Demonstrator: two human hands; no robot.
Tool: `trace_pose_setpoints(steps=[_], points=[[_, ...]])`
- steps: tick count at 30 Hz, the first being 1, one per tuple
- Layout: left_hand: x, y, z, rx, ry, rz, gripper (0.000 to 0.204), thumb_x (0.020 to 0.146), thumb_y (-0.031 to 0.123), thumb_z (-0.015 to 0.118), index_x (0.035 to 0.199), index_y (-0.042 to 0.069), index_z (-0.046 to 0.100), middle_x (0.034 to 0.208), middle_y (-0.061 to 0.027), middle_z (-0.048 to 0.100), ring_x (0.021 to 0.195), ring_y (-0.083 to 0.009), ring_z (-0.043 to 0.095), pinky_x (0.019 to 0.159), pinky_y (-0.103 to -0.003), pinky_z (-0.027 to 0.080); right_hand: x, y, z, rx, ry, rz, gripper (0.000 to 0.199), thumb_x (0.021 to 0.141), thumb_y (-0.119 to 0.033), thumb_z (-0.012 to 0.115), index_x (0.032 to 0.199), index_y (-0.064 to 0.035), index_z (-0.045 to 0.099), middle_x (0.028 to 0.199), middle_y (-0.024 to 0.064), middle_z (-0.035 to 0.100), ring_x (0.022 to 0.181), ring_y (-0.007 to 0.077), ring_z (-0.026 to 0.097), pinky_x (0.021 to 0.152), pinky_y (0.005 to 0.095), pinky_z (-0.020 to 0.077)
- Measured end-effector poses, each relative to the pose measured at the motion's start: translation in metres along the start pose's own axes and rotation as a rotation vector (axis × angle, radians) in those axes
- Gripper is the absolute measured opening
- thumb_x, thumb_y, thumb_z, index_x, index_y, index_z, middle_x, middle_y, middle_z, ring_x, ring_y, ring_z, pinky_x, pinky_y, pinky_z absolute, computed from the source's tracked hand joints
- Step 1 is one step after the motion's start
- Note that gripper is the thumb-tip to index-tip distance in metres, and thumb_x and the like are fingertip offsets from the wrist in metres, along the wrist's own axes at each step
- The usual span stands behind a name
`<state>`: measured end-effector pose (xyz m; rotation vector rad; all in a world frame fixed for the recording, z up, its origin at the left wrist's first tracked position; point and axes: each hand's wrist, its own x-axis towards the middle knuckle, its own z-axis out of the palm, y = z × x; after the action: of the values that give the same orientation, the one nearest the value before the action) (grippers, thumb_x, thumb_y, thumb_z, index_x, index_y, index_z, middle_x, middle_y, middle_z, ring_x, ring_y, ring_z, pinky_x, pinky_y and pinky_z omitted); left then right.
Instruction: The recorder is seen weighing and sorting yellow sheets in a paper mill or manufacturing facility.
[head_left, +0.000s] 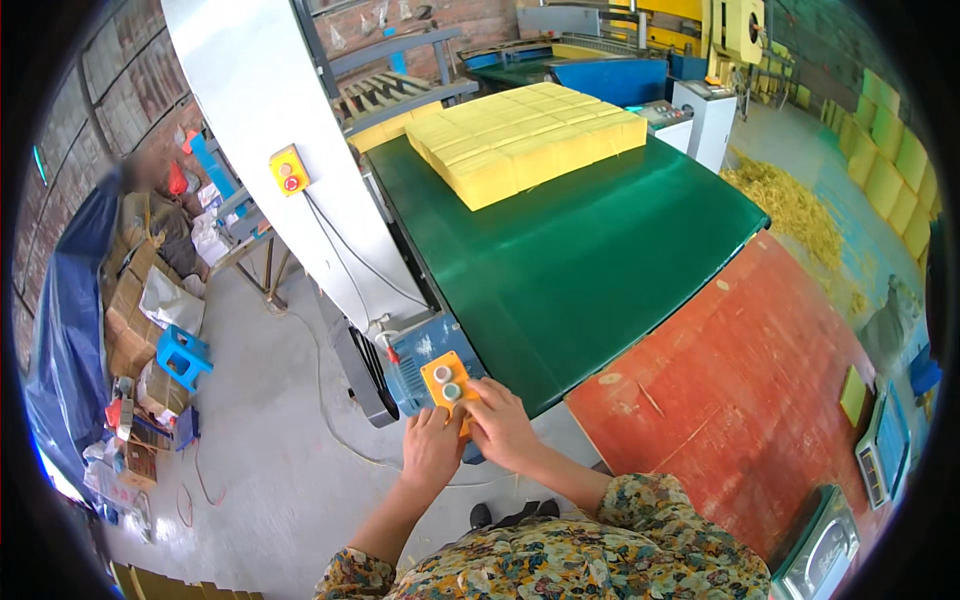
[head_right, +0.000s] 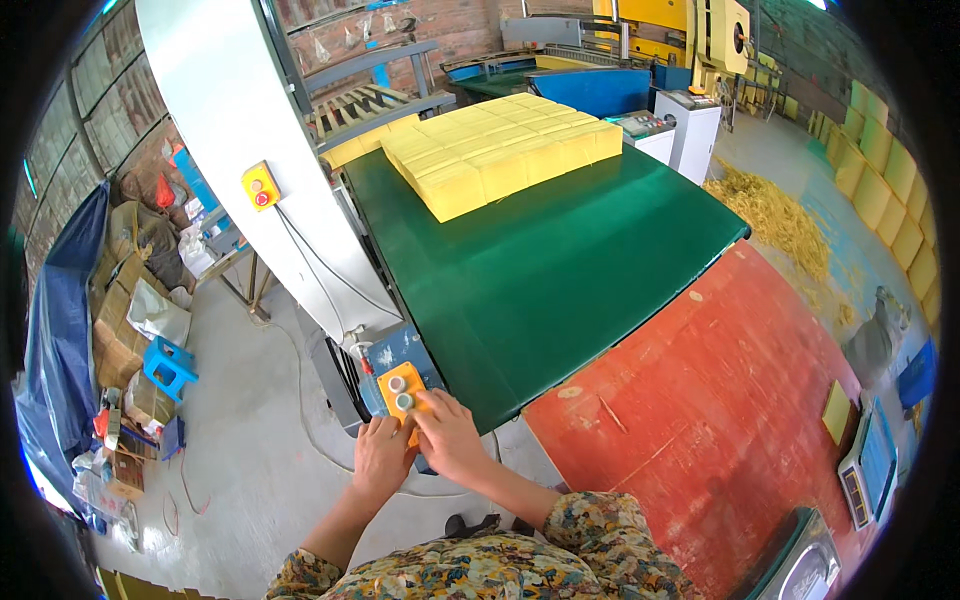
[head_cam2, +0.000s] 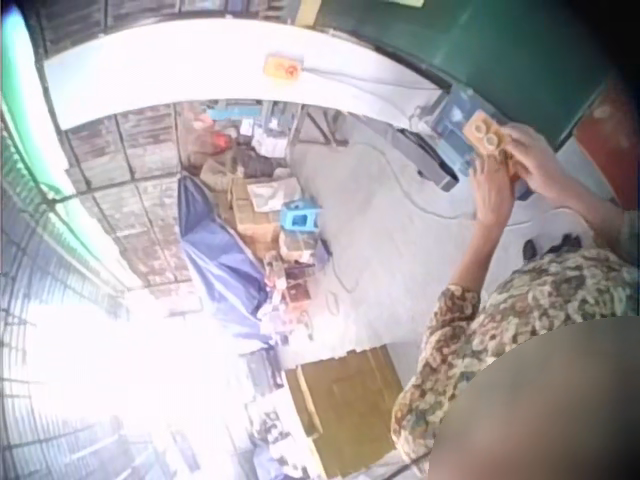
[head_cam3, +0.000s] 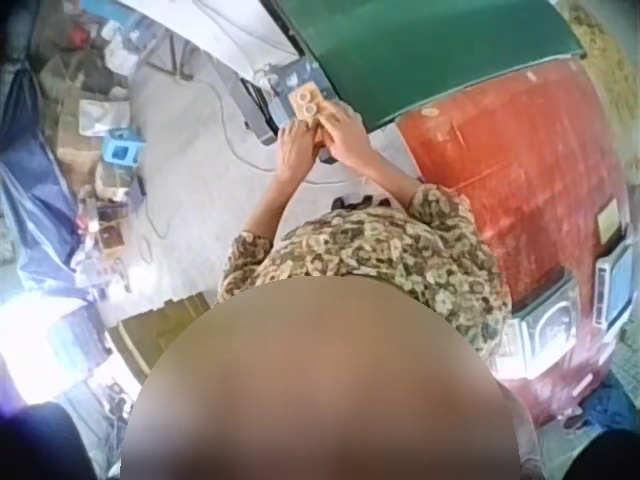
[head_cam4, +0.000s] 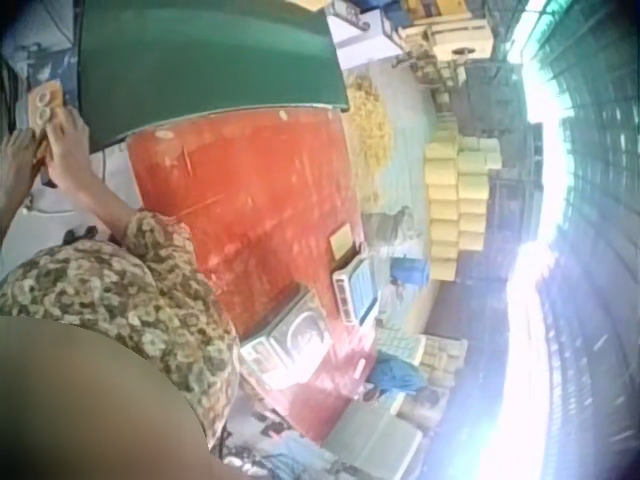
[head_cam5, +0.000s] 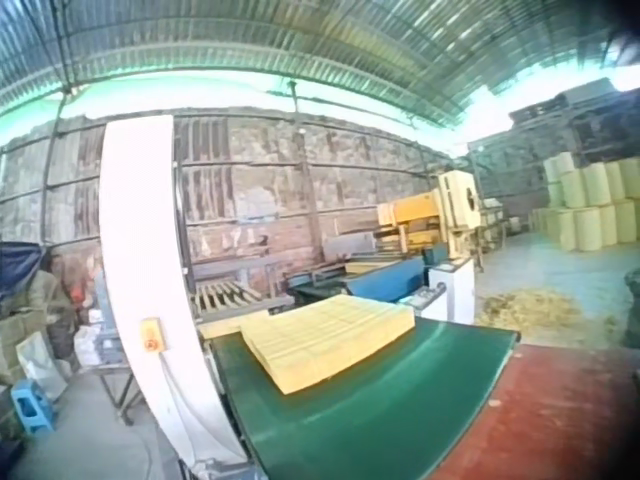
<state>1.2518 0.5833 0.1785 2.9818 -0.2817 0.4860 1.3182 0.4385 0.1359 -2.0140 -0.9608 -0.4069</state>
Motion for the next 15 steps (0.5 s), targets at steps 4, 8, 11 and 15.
trace_pose_setpoints(steps=[4, 8, 11, 15], points=[[-0.005, -0.012, 0.013, -0.048, -0.045, 0.018, 0.036, 0.072, 0.013, 0.074, 0.106, 0.006, 0.064, 0.086, -0.0064, 0.060, 0.085, -0.0255, 0.058, 0.075, -0.041, 0.043, -0.002, -0.007, 0.012, -0.044, -0.032, 0.020, 0.051, 0.077, -0.003, 0.067, 0.127, -0.0059, 0.056, 0.138, 0.0143, 0.049, 0.131, 0.0381, 0.045, 0.103, 0.0502, 0.0382], [-0.007, -0.017, 0.019, -0.034, -0.009, 0.048, 0.029, 0.077, 0.014, 0.068, 0.104, 0.005, 0.063, 0.070, -0.0055, 0.061, 0.068, -0.0244, 0.061, 0.065, -0.040, 0.046, 0.002, -0.013, 0.014, -0.077, 0.005, 0.018, 0.050, 0.078, -0.003, 0.067, 0.126, -0.0063, 0.056, 0.138, 0.0143, 0.050, 0.131, 0.0378, 0.046, 0.103, 0.0492, 0.0377], [-0.007, -0.025, 0.021, 0.015, -0.013, 0.120, 0.027, 0.081, 0.016, 0.063, 0.106, 0.004, 0.063, 0.064, -0.0043, 0.061, 0.057, -0.0229, 0.062, 0.056, -0.040, 0.047, 0.000, -0.017, 0.023, -0.099, 0.062, 0.050, 0.048, 0.078, -0.002, 0.067, 0.125, -0.0067, 0.057, 0.137, 0.0139, 0.051, 0.130, 0.0375, 0.046, 0.103, 0.0484, 0.0379], [-0.007, -0.035, 0.025, 0.018, -0.007, 0.205, 0.028, 0.084, 0.016, 0.060, 0.108, 0.002, 0.063, 0.059, -0.0037, 0.061, 0.049, -0.0207, 0.061, 0.049, -0.037, 0.046, -0.001, -0.025, 0.031, -0.168, 0.120, 0.107, 0.045, 0.078, -0.003, 0.068, 0.122, -0.0067, 0.058, 0.137, 0.0135, 0.051, 0.130, 0.0367, 0.047, 0.102, 0.0473, 0.0385]])
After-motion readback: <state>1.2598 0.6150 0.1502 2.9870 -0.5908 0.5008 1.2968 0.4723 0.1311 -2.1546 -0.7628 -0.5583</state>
